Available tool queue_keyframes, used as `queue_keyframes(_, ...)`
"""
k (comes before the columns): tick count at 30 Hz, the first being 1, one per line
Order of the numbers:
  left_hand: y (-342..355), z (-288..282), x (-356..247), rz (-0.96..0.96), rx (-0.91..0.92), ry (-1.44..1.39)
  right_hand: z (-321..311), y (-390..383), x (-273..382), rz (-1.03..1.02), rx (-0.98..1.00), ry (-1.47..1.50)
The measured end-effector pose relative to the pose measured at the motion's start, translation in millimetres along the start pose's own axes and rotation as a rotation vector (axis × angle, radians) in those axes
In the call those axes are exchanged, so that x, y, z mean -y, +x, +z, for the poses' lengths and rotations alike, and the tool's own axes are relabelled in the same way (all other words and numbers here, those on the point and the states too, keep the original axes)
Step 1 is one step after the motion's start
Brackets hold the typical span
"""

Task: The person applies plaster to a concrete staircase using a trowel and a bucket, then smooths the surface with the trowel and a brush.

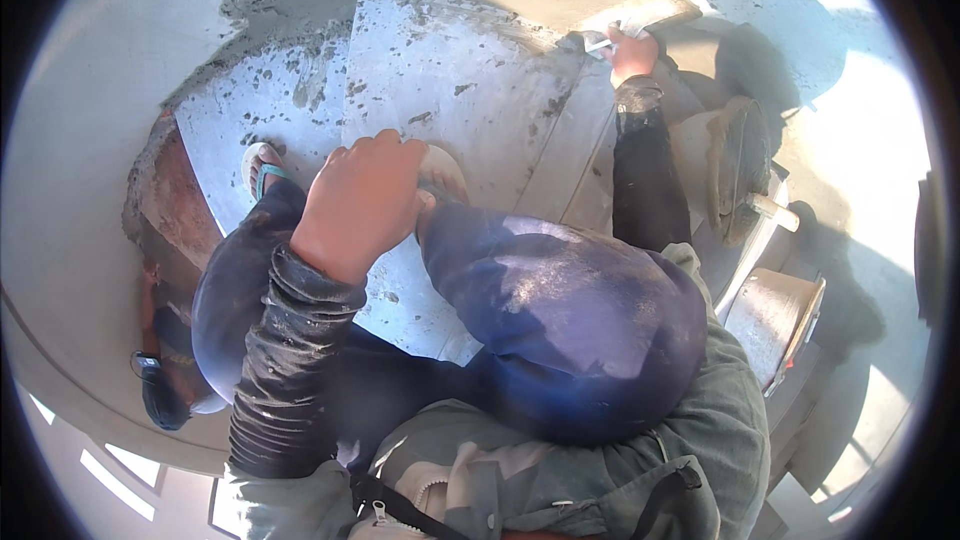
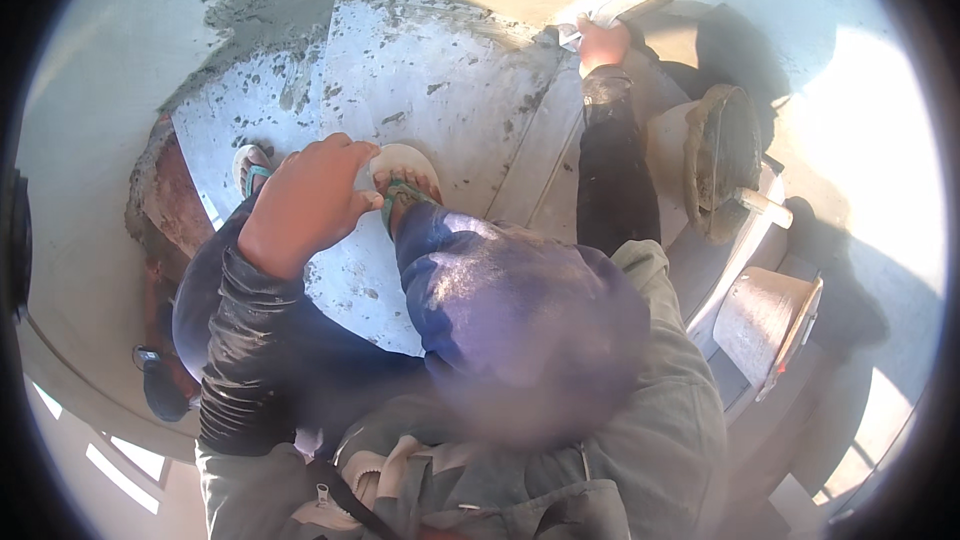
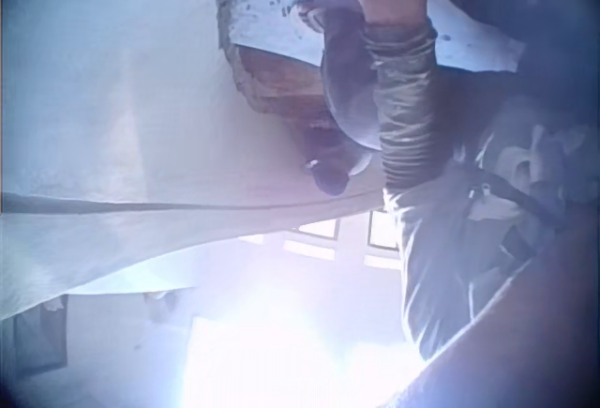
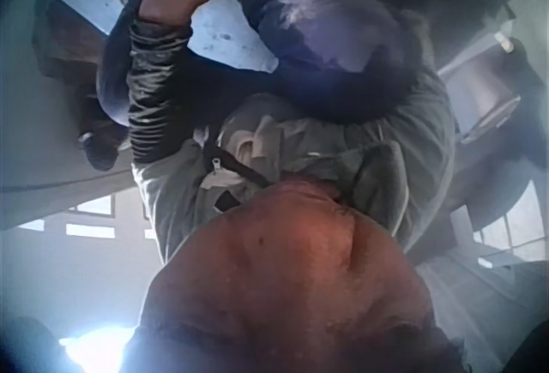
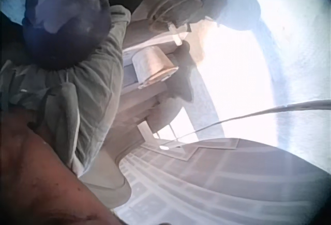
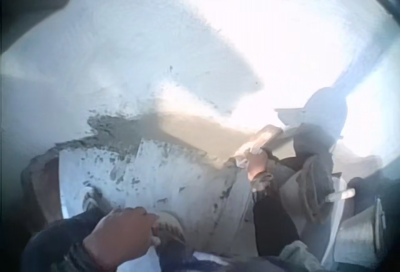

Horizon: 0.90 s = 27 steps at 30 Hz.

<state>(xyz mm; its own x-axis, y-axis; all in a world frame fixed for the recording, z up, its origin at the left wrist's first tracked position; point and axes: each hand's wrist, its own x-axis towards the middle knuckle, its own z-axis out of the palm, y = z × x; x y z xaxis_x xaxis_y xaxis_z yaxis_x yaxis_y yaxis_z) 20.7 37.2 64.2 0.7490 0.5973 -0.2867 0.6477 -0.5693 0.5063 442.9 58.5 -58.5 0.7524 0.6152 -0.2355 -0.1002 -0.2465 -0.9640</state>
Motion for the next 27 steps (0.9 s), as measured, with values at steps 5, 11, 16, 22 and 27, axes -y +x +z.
queue_keyframes(5,3.3,2.7,-7.5,0.022,0.001,-0.024,-30.0,36.5,-24.7,-0.003,-0.035,-0.203)
queue_keyframes(11,1.2,5.7,-4.7,0.000,0.026,-0.020,-33.6,5.8,14.9,-0.071,0.028,0.048)
queue_keyframes(16,-11.8,1.0,2.5,-0.057,0.020,0.029,-14.6,22.4,-30.9,-0.011,-0.033,-0.008)
queue_keyframes(22,10.3,3.7,-7.8,0.101,-0.086,-0.055,-105.0,101.2,-56.5,-0.395,0.163,-0.679)
queue_keyframes(27,-5.5,-0.7,-2.5,0.065,-0.083,-0.066,-43.2,30.1,-26.9,0.246,0.057,0.062)
